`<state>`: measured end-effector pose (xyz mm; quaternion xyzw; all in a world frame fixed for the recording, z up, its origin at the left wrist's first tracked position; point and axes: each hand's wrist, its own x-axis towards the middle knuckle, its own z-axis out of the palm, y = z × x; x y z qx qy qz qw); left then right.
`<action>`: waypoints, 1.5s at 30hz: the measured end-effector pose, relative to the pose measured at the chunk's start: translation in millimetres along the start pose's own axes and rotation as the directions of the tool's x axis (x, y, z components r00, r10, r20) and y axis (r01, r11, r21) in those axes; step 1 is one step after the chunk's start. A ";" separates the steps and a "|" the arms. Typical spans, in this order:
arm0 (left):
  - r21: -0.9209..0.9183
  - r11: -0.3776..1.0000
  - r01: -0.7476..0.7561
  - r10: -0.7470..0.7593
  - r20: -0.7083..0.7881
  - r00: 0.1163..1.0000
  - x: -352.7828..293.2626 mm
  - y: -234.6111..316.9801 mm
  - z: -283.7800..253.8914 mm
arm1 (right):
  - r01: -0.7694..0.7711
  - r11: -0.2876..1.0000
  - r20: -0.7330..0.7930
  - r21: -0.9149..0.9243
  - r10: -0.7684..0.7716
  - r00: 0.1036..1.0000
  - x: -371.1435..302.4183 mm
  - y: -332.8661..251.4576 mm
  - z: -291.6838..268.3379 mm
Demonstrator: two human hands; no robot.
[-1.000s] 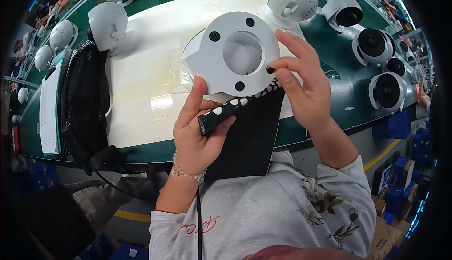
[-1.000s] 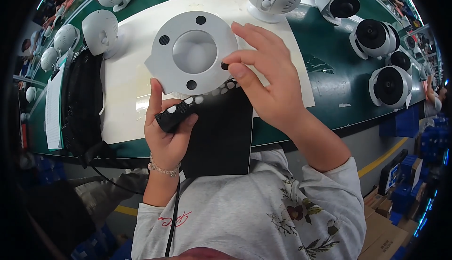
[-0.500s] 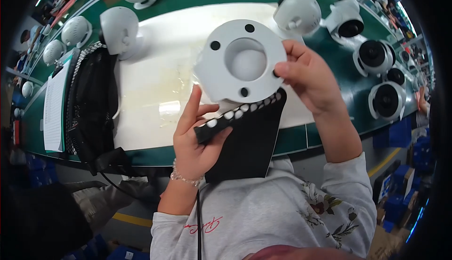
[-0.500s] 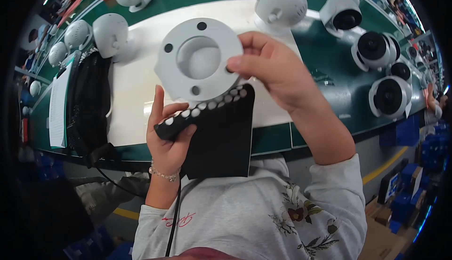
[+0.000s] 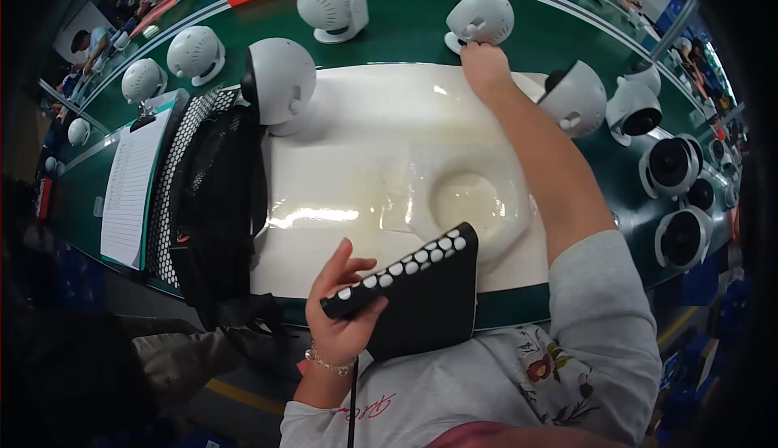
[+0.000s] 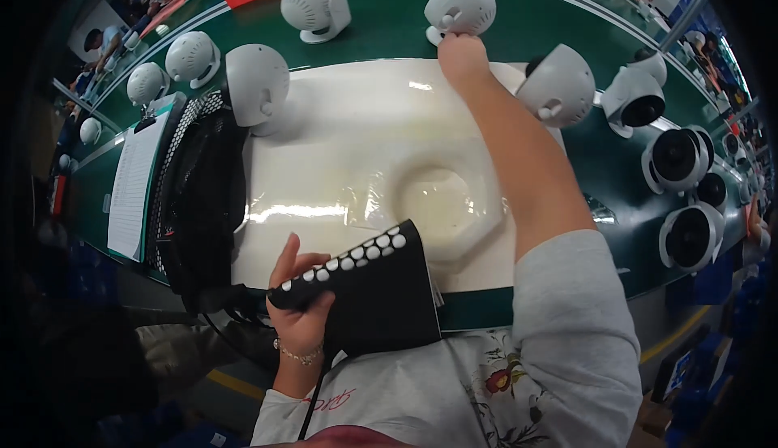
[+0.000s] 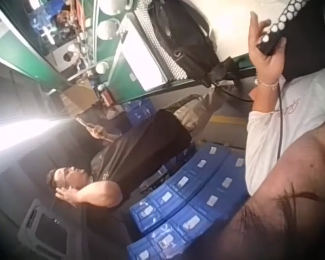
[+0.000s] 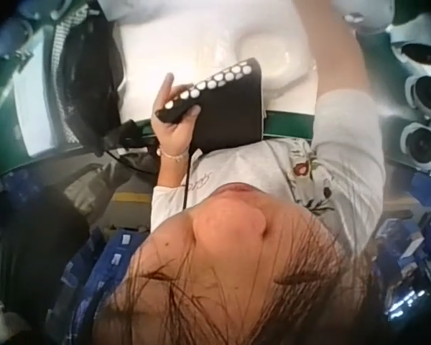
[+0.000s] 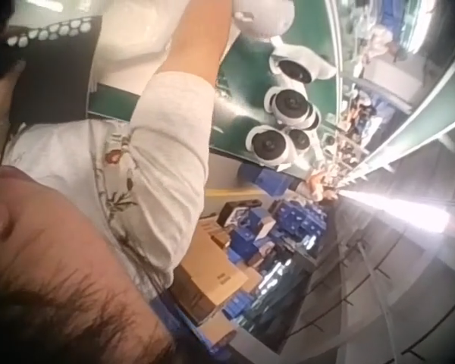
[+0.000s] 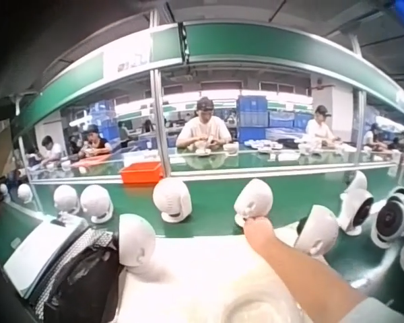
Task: Placing small black rubber plugs into the holes on the base of white security camera housings at an assembly line.
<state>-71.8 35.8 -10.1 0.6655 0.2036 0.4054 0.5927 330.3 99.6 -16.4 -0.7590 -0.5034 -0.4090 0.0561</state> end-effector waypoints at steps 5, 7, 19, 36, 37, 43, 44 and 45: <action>-0.053 0.998 -0.037 0.039 0.027 0.999 -2.4 -5.2 -10.7 | 0.103 0.991 0.672 0.090 -0.136 0.728 50.7 -55.2 -50.2; -0.045 0.999 0.004 -0.002 0.052 0.999 0.0 -2.6 -12.4 | 0.074 0.932 0.631 0.356 -0.298 0.717 72.7 -90.9 -50.9; -0.007 0.988 0.156 -0.154 0.116 0.981 9.2 11.1 -20.8 | -0.151 0.886 0.399 0.438 -0.041 0.916 101.9 -150.7 31.0; 0.082 0.953 -0.292 0.281 0.126 0.951 -4.3 7.3 -6.9 | -0.354 -0.722 0.686 0.595 0.226 0.692 -38.1 -1.6 -190.7; 0.080 0.937 -0.339 0.326 0.141 0.935 -7.0 9.4 -4.8 | -0.371 -0.736 0.693 0.566 0.181 0.698 -54.1 -8.4 -206.2; -0.005 0.985 -0.171 0.171 0.105 0.980 -22.7 20.0 19.7 | -0.465 -0.781 0.800 0.417 0.072 0.596 -125.9 -32.9 -249.0; -0.044 0.997 -0.062 0.065 0.063 0.996 -25.0 20.0 22.8 | -0.506 -0.768 0.813 0.393 0.034 0.581 -132.3 -33.1 -248.7; -0.105 0.994 -0.037 0.039 0.022 0.999 -27.7 19.7 26.4 | -0.509 -0.770 0.836 0.385 0.057 0.546 -133.5 -32.6 -251.4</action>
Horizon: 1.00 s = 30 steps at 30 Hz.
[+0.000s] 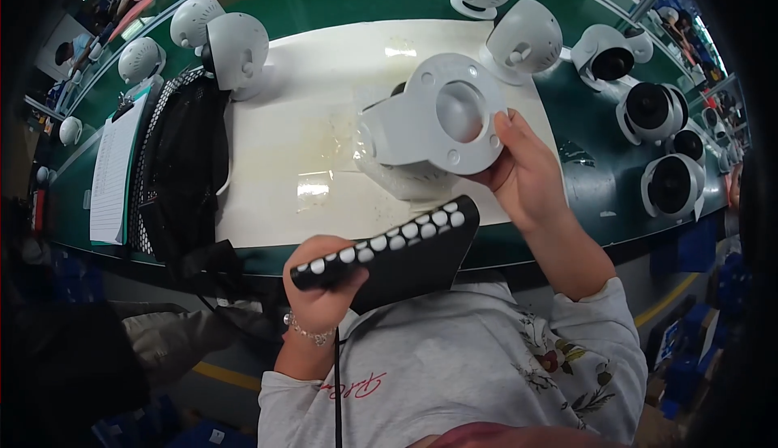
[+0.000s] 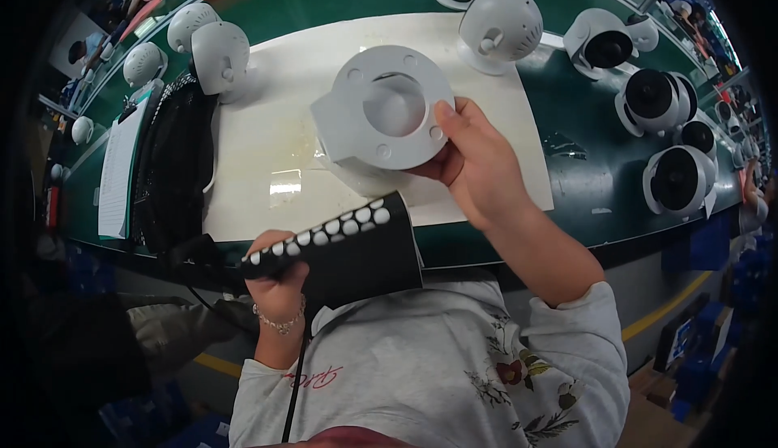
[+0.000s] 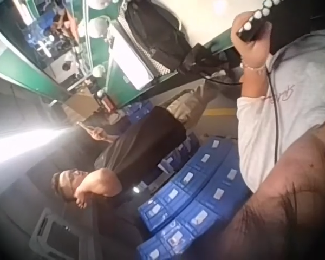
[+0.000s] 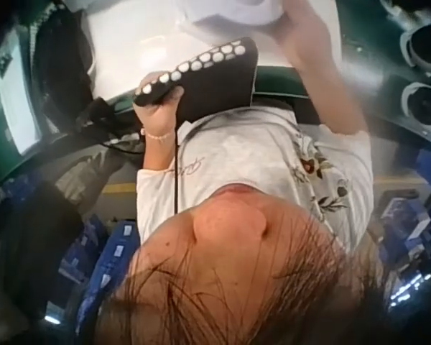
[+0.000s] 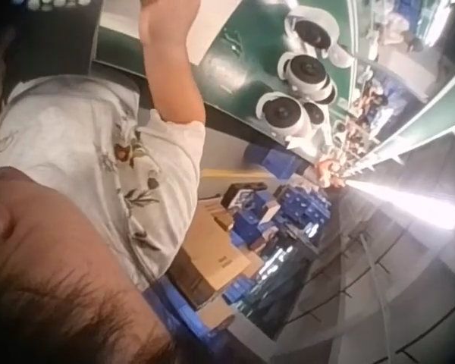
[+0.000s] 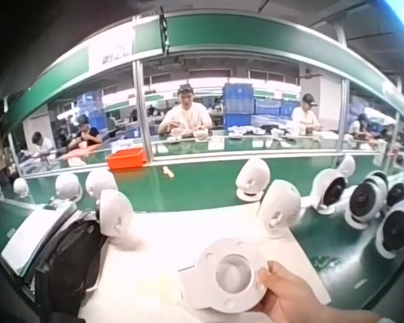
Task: Placing small black rubber plugs into the holes on the base of white security camera housings at an assembly line.
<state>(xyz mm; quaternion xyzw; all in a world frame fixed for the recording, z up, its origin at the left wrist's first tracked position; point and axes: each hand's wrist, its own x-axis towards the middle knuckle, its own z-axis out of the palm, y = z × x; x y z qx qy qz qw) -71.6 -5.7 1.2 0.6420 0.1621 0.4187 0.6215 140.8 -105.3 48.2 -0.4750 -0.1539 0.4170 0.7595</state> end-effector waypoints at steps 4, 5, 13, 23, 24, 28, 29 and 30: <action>-0.164 0.982 0.095 -0.112 -0.095 0.989 -0.9 0.8 11.8 | 0.519 0.698 0.041 -0.492 -0.578 0.815 -2.0 3.2 -35.8; -0.133 0.987 0.088 -0.100 -0.079 0.992 -0.9 -1.2 11.6 | 0.521 0.700 0.042 -0.489 -0.577 0.815 -9.6 5.3 -36.2; 0.131 0.988 0.087 -0.102 0.110 0.989 6.6 2.8 21.8 | 0.835 0.041 0.689 -0.548 -0.544 0.479 -40.6 -2.3 6.2; 0.332 0.936 -0.120 0.054 0.203 0.978 11.4 -2.5 27.0 | 0.861 0.023 0.737 -0.508 -0.505 0.449 -33.0 13.2 -1.2; 0.307 0.941 -0.145 0.084 0.204 0.975 12.1 -4.5 26.9 | 0.884 0.023 0.743 -0.468 -0.531 0.407 -33.3 14.0 -1.8; 0.337 0.917 -0.213 0.131 0.249 0.960 15.9 3.0 32.8 | 0.921 0.113 0.720 -0.374 -0.590 0.364 -32.2 12.8 6.0; 0.331 0.918 -0.217 0.139 0.243 0.960 15.9 4.5 34.7 | 0.913 0.099 0.753 -0.395 -0.535 0.384 -32.5 13.1 7.9; 0.324 0.919 -0.223 0.150 0.236 0.960 16.8 4.9 35.7 | 0.907 0.082 0.782 -0.414 -0.477 0.400 -32.3 12.5 9.3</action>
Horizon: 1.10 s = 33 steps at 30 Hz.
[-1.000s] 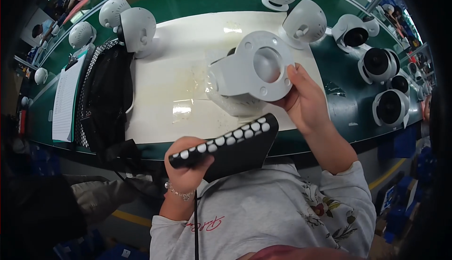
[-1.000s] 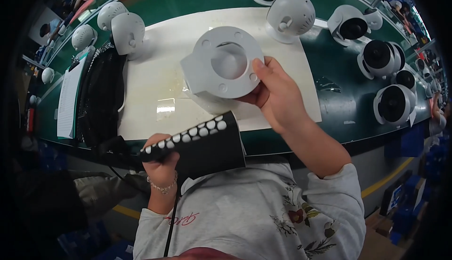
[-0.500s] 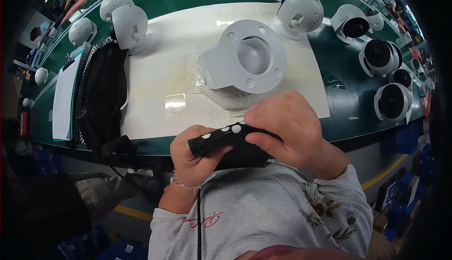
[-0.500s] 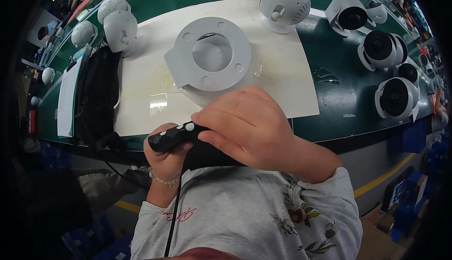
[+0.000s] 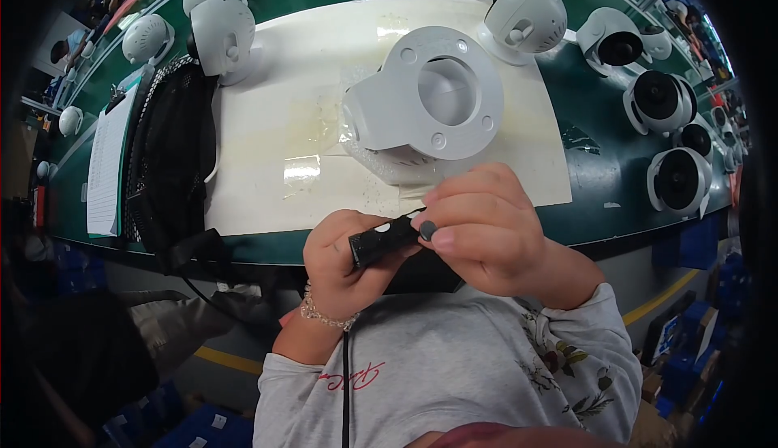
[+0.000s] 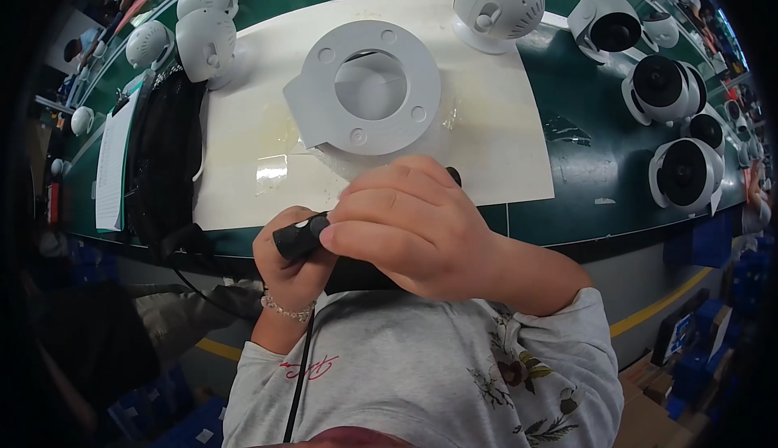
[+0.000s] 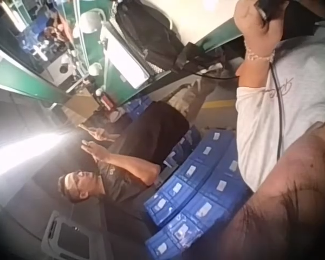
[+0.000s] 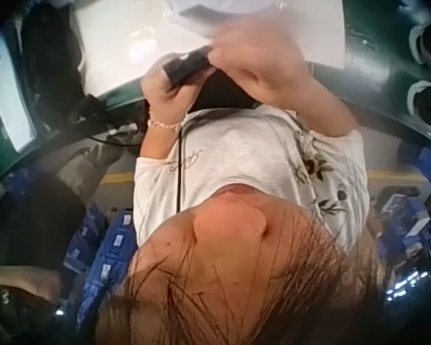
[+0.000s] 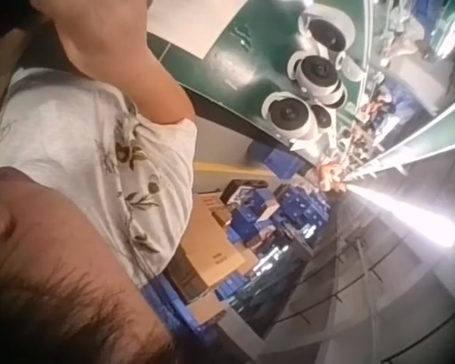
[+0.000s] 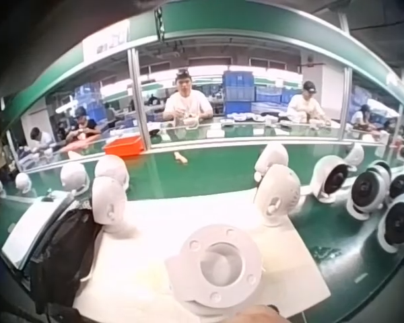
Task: Placing small black rubber plugs into the holes on the base of white security camera housings at an assembly line.
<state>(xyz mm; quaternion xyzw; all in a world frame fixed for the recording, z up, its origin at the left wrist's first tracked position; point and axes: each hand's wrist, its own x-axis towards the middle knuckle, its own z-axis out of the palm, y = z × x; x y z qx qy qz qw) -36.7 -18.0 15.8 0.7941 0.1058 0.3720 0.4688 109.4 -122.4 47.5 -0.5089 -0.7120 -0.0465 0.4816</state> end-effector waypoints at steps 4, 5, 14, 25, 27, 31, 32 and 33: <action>0.030 0.999 -0.018 0.018 0.018 1.000 2.0 -2.6 0.0 | 0.029 0.999 0.074 -0.039 -0.026 0.997 -1.8 -3.0 -5.7; 0.030 0.999 -0.036 0.035 0.025 0.999 2.2 -2.6 -0.3 | 0.017 0.997 0.042 0.076 -0.020 0.999 -0.9 0.1 -4.9; 0.097 0.980 -0.174 0.171 0.039 0.985 5.7 -5.9 4.0 | -0.160 0.935 0.179 0.317 0.107 0.978 22.1 -2.9 -12.7; 0.128 0.975 -0.181 0.161 0.152 0.975 15.1 -5.1 -1.0 | 0.076 0.923 0.114 0.378 -0.127 0.985 26.0 11.3 -19.8; 0.075 0.977 -0.199 0.195 0.055 0.979 12.2 -11.2 2.6 | -0.159 0.951 0.060 0.263 0.149 0.987 31.2 22.6 -35.5; 0.094 0.961 -0.261 0.262 0.003 0.965 24.6 -14.3 12.1 | -0.244 0.869 -0.206 0.430 0.357 0.911 47.5 67.4 -39.2; 0.081 0.971 -0.227 0.226 0.018 0.974 26.6 -15.8 13.9 | -0.302 0.845 -0.162 0.442 0.406 0.899 48.1 72.8 -41.6; 0.084 0.970 -0.227 0.227 0.016 0.974 25.9 -20.2 14.3 | -0.299 0.845 -0.161 0.443 0.404 0.901 49.9 73.6 -42.3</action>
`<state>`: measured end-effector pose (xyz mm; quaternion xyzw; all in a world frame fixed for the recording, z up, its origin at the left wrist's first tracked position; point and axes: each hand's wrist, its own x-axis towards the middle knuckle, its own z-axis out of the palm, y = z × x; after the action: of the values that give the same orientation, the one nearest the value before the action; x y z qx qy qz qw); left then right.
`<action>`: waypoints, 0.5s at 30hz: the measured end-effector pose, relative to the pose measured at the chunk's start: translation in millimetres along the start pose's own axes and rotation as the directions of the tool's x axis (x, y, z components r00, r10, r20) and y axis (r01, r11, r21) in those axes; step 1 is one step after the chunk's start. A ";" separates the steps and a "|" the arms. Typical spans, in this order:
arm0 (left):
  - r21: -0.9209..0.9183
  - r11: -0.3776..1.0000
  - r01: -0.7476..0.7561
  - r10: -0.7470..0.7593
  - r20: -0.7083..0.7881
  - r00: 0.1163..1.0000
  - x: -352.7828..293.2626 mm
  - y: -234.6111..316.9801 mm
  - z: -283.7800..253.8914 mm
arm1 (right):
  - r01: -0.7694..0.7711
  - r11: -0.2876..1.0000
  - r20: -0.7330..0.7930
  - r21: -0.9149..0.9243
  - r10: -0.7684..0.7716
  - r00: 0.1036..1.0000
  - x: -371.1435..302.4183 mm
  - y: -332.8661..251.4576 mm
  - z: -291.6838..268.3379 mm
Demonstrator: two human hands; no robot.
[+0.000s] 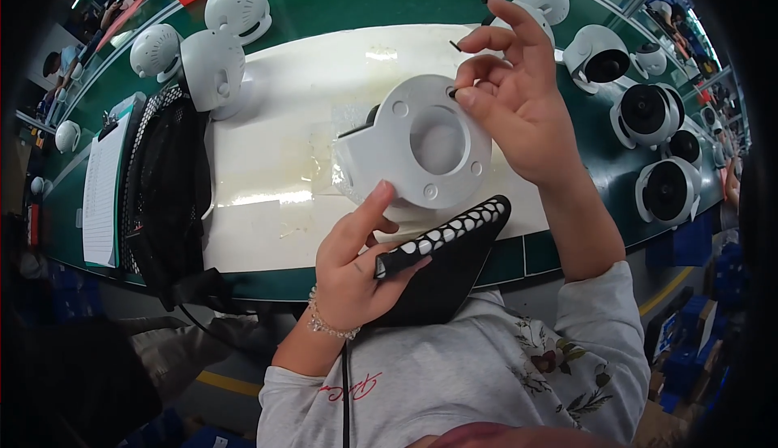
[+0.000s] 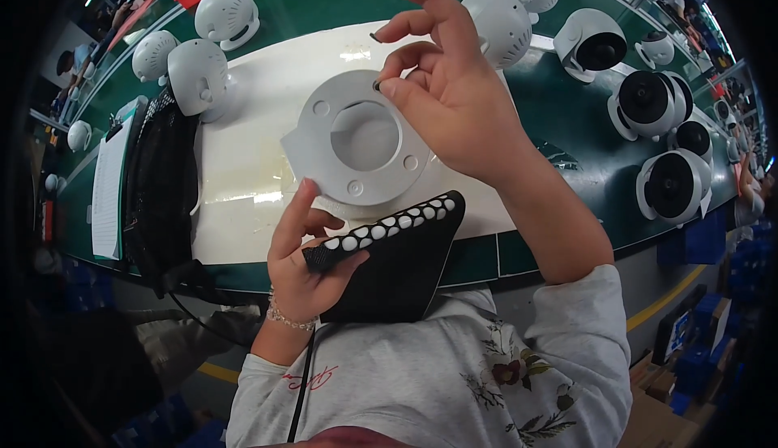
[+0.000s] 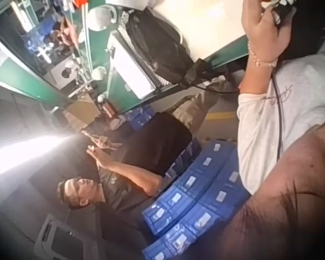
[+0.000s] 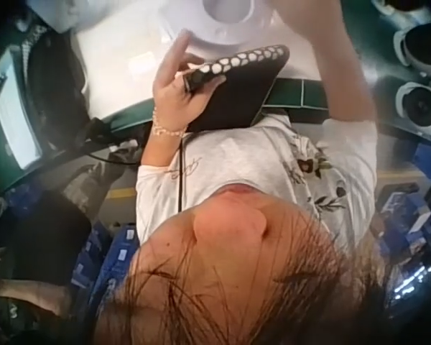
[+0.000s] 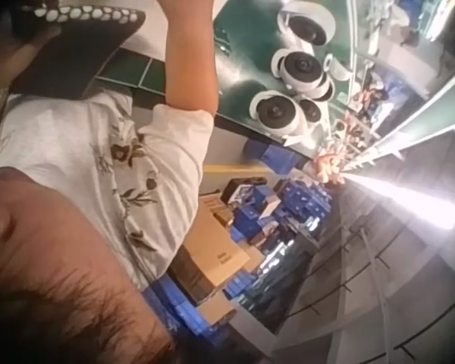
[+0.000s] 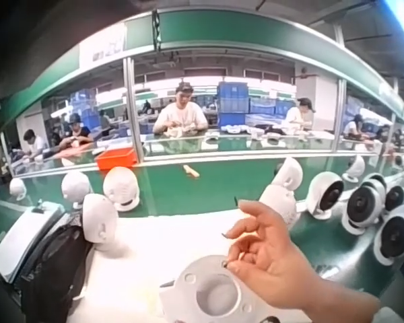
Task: Placing small black rubber plugs into the holes on the base of white security camera housings at an assembly line.
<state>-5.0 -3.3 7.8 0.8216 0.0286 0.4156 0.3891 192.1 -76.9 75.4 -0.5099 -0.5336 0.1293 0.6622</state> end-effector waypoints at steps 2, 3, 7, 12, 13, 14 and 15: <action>0.025 1.000 0.006 -0.007 0.011 1.000 -4.3 -7.4 0.6 | -0.104 0.995 0.073 -0.004 0.104 0.992 3.8 -4.6 -0.5; 0.026 1.000 0.009 -0.009 0.011 1.000 -4.5 -8.2 0.7 | -0.106 0.994 0.074 -0.002 0.106 0.992 4.2 -5.5 -1.3; 0.001 1.000 -0.026 0.026 -0.001 1.000 -6.2 -10.0 1.5 | -0.097 0.972 0.115 -0.215 0.124 0.986 3.5 -15.0 -2.5; -0.025 0.999 -0.021 0.021 -0.017 1.000 -5.1 -9.6 4.2 | 0.372 0.744 0.372 -0.556 -0.178 0.911 -8.5 -17.4 -5.0; -0.042 0.999 0.029 -0.028 0.016 0.999 -6.9 -9.7 3.7 | 0.394 0.727 0.351 -0.561 -0.223 0.910 -10.1 -20.7 -0.6; -0.056 0.995 0.080 -0.077 0.049 0.996 -8.1 -9.5 3.1 | 0.417 0.710 0.330 -0.567 -0.268 0.905 -9.9 -23.6 2.0; -0.056 0.995 0.082 -0.079 0.050 0.996 -8.2 -8.8 3.0 | 0.463 0.659 0.379 -0.592 -0.279 0.882 -5.7 -25.7 -2.8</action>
<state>-5.8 -2.0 -4.5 0.8177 0.0403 0.3806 0.4300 182.6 -93.9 93.3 -0.5703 -0.7175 -0.1452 0.3727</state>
